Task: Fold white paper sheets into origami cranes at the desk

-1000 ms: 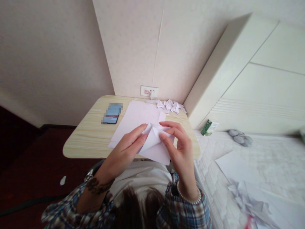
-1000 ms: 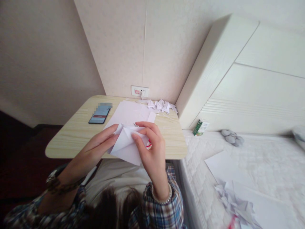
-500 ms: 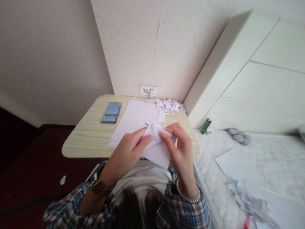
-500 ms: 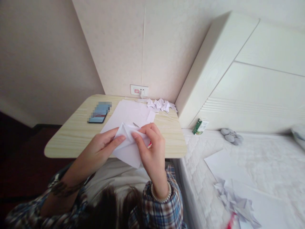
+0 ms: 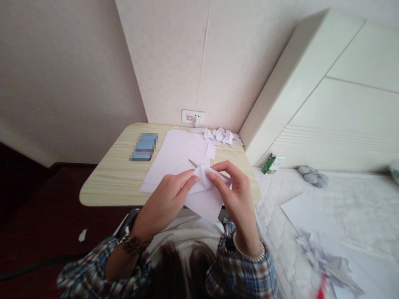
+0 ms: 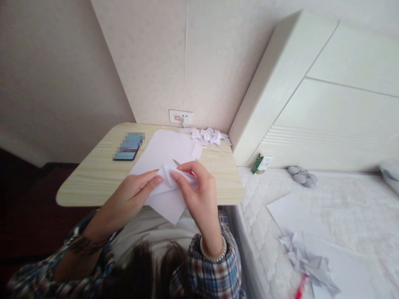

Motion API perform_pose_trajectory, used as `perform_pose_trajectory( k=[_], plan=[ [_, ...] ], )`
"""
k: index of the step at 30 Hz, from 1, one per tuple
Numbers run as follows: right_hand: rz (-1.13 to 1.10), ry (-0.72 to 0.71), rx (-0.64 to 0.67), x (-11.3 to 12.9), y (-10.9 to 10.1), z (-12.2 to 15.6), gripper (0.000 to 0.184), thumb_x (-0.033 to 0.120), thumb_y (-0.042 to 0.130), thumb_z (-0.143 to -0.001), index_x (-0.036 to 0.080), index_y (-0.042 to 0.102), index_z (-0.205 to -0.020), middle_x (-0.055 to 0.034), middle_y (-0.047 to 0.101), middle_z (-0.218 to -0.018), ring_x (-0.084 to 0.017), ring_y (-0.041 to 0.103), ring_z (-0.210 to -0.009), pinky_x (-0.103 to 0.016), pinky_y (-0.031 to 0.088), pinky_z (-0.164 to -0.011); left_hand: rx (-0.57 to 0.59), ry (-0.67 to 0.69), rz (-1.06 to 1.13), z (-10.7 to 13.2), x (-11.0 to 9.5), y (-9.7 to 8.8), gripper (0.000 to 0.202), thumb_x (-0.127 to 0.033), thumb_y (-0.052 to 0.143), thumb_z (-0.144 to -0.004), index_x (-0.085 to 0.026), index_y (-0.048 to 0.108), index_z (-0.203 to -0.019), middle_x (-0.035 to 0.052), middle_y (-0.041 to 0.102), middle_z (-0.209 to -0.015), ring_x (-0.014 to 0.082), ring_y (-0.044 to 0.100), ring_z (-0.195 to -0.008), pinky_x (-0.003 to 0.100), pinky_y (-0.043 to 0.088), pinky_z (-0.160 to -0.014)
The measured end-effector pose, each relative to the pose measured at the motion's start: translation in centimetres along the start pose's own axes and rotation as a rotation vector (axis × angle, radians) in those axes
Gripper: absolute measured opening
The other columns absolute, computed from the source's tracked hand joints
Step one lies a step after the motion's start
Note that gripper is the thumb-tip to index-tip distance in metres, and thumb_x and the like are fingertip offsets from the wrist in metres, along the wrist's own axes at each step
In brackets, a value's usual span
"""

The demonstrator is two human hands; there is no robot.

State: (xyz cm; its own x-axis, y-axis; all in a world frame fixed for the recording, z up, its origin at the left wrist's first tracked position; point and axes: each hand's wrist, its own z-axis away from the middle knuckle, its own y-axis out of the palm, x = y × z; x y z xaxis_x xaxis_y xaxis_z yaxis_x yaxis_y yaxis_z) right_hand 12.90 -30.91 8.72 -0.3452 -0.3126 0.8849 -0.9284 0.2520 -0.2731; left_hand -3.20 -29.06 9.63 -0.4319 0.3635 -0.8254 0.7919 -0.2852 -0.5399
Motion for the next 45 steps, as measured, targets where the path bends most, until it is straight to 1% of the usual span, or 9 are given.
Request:
perform_pose_trajectory(
  k=[4,13,15,19,24,29,32,39,45],
  plan=[
    [-0.012,0.028,-0.015,0.1,0.0,0.1,0.009,0.026,0.065,-0.083,0.021,0.063,-0.076,0.0031,0.065,-0.073,-0.013,0.058,-0.071,-0.026,0.040,-0.065,0.002,-0.001,-0.005,0.0,0.1,0.1,0.036,-0.038,0.038,-0.095,-0.021,0.045,-0.064,-0.0049,0.050,-0.058,0.0136,0.046,-0.057,0.026,0.032,-0.057],
    [-0.034,0.033,0.017,0.1,-0.2,0.2,0.011,0.027,0.064,-0.083,0.020,0.063,-0.075,0.0011,0.066,-0.074,-0.015,0.059,-0.074,-0.027,0.044,-0.069,-0.018,0.012,-0.051,-0.1,-0.1,0.1,0.039,-0.035,0.038,-0.095,-0.021,0.040,-0.059,-0.0055,0.047,-0.054,0.0127,0.043,-0.053,0.025,0.031,-0.054],
    [-0.031,0.028,0.028,0.2,-0.2,0.2,0.010,0.027,0.064,-0.083,0.020,0.063,-0.076,0.0004,0.067,-0.076,-0.015,0.060,-0.075,-0.028,0.045,-0.070,-0.011,0.014,-0.065,-0.1,-0.2,0.1,0.039,-0.034,0.038,-0.095,-0.021,0.042,-0.059,-0.0049,0.049,-0.055,0.0131,0.045,-0.053,0.025,0.031,-0.054],
    [-0.010,0.018,0.034,0.5,0.0,0.1,0.008,0.026,0.066,-0.081,0.020,0.064,-0.076,0.0002,0.068,-0.076,-0.016,0.061,-0.076,-0.028,0.046,-0.072,0.069,0.014,-0.069,0.0,-0.2,0.4,0.034,-0.035,0.037,-0.096,-0.021,0.054,-0.069,-0.0021,0.061,-0.063,0.0155,0.054,-0.059,0.026,0.035,-0.056],
    [-0.016,0.027,0.004,0.2,0.2,0.1,0.010,0.022,0.065,-0.082,0.020,0.064,-0.071,0.0020,0.067,-0.070,-0.014,0.060,-0.071,-0.027,0.045,-0.070,0.101,0.009,-0.103,-0.1,0.0,0.5,0.032,-0.034,0.039,-0.095,-0.021,0.050,-0.067,-0.0028,0.057,-0.061,0.0152,0.052,-0.058,0.026,0.033,-0.056],
    [-0.026,0.046,-0.088,-0.2,-0.2,0.2,0.011,0.024,0.064,-0.082,0.020,0.063,-0.071,0.0024,0.065,-0.069,-0.014,0.059,-0.070,-0.027,0.042,-0.066,0.194,-0.026,-0.055,0.0,0.3,-0.2,0.021,-0.037,0.046,-0.093,-0.020,0.055,-0.084,-0.0028,0.063,-0.073,0.0155,0.058,-0.068,0.025,0.037,-0.062],
    [-0.035,0.051,-0.124,-0.4,-0.4,0.3,0.011,0.025,0.064,-0.081,0.021,0.063,-0.071,0.0023,0.065,-0.069,-0.015,0.058,-0.070,-0.028,0.042,-0.067,0.241,-0.021,-0.056,0.1,0.3,-0.6,0.020,-0.035,0.047,-0.092,-0.019,0.056,-0.084,-0.0033,0.062,-0.073,0.0140,0.056,-0.066,0.024,0.036,-0.061],
    [-0.094,0.056,-0.157,-0.5,-0.4,0.4,0.012,0.026,0.064,-0.083,0.021,0.062,-0.071,0.0026,0.062,-0.069,-0.015,0.057,-0.071,-0.028,0.041,-0.068,0.189,0.013,-0.077,0.0,0.2,-0.6,0.028,-0.035,0.046,-0.092,-0.019,0.055,-0.071,-0.0045,0.057,-0.063,0.0124,0.052,-0.059,0.023,0.034,-0.057],
    [-0.118,0.045,-0.162,-0.6,-0.3,0.6,0.013,0.027,0.063,-0.084,0.021,0.061,-0.073,0.0025,0.061,-0.070,-0.015,0.056,-0.071,-0.028,0.041,-0.068,0.150,-0.001,-0.060,0.0,0.8,-0.4,0.031,-0.039,0.047,-0.092,-0.018,0.058,-0.072,-0.0039,0.058,-0.062,0.0136,0.052,-0.060,0.023,0.036,-0.057]
  ],
)
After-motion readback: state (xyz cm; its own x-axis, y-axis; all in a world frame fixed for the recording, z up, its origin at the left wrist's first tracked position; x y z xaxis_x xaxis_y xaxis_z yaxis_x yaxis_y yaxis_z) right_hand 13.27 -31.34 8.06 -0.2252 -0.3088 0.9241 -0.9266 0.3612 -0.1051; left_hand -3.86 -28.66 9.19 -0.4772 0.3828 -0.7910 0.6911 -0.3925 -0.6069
